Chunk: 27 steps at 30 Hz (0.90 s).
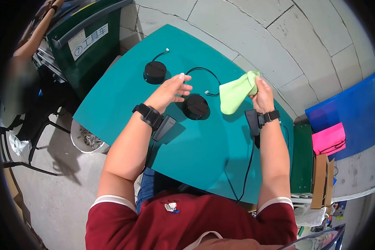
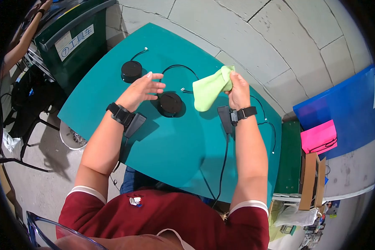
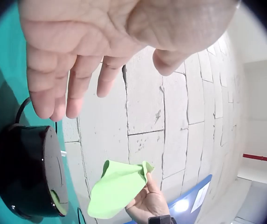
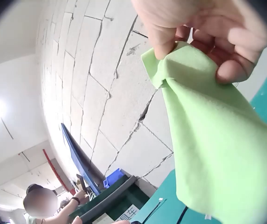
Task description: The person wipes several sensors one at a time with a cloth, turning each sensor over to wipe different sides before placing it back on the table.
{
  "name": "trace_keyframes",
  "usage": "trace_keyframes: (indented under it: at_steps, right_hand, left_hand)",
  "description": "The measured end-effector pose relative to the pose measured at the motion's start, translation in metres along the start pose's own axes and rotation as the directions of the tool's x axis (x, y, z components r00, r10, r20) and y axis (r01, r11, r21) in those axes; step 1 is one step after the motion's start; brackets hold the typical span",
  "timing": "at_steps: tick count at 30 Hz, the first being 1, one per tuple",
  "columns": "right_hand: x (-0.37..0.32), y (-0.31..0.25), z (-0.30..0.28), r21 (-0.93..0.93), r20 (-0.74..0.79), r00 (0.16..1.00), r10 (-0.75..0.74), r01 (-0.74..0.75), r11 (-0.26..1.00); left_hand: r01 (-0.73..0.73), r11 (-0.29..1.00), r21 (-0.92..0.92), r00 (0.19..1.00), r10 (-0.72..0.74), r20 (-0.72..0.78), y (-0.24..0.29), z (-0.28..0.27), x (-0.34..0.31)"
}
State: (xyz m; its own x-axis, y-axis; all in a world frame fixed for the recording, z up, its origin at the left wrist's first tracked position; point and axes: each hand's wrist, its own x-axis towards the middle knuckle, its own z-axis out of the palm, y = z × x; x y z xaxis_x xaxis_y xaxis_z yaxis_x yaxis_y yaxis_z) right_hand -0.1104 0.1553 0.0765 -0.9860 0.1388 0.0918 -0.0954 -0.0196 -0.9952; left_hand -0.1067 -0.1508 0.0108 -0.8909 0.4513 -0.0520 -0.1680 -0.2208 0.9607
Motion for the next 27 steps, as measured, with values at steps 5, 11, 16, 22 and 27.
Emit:
trace_keyframes:
  at_steps: [5,11,16,22,27]
  right_hand:
    - [-0.001,0.011,0.014,-0.122,0.075,0.996,0.045,-0.036,0.992]
    - [0.002,-0.005,0.042,-0.155,0.102,0.989,-0.103,0.118,0.981]
    - [-0.024,0.003,0.079,-0.449,0.543,0.836,0.077,0.211,0.868]
    - [-0.041,0.024,0.096,-0.585,0.748,0.663,-0.031,0.68,0.443]
    - [-0.061,0.059,0.118,-0.682,0.731,0.674,0.109,0.715,0.152]
  left_hand:
    - [-0.009,1.0,0.005,0.999,0.009,-0.041,-0.001,-0.004,0.001]
    - [0.009,1.0,0.007,0.998,-0.008,-0.07,0.002,-0.006,0.002]
    - [-0.017,0.997,-0.07,0.996,0.011,-0.085,0.002,-0.011,0.003]
    - [-0.087,0.985,-0.149,0.991,0.071,-0.115,0.005,-0.013,0.002]
    - [-0.088,0.985,-0.151,0.99,0.071,-0.119,0.001,-0.016,0.003]
